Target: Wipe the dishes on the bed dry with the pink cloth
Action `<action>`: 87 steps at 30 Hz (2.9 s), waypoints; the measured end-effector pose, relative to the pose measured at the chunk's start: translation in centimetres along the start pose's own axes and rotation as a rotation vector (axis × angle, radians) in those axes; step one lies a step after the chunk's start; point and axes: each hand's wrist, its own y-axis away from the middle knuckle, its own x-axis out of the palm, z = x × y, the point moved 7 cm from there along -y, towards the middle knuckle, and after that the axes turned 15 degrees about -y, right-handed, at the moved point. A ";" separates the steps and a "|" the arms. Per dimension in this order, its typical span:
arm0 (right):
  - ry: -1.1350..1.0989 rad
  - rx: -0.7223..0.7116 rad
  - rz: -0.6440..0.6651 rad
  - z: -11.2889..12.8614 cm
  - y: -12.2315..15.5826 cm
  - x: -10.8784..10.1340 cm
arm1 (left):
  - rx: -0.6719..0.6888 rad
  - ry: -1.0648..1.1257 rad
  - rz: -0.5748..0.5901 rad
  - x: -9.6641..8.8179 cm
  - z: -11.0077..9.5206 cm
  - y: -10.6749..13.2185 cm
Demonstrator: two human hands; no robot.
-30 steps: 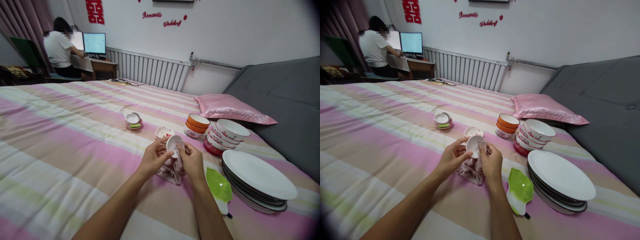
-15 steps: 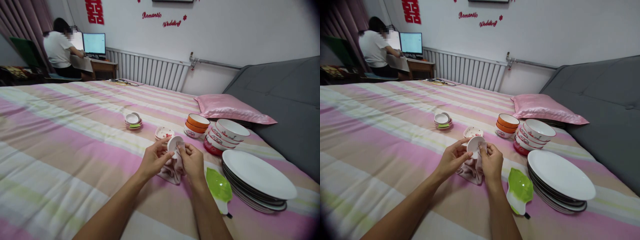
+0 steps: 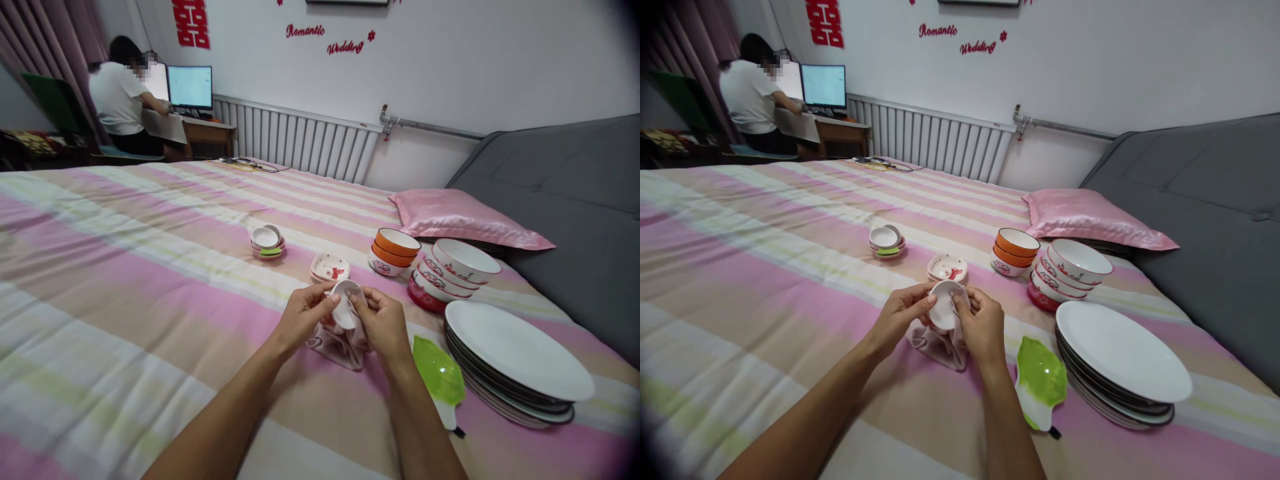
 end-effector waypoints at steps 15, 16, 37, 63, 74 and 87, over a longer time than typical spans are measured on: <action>0.111 0.013 0.166 0.3 0.4 1.5 | 0.020 -0.073 -0.026 -0.6 0.0 0.0; 0.119 0.011 0.178 0.3 0.4 1.6 | 0.013 -0.080 -0.025 -0.6 0.1 0.0; 0.053 0.044 0.002 -0.2 0.3 0.6 | -0.090 -0.021 -0.006 0.2 0.8 -0.1; 0.144 -0.021 0.077 0.2 0.3 1.2 | -0.001 -0.204 -0.106 -0.8 1.1 -0.3; 0.396 -0.079 0.317 1.2 1.4 3.3 | 0.041 -0.447 -0.056 -1.1 1.2 -0.2; 0.051 0.053 -0.025 -0.7 0.1 0.2 | -0.027 -0.150 -0.105 -0.8 0.7 -0.1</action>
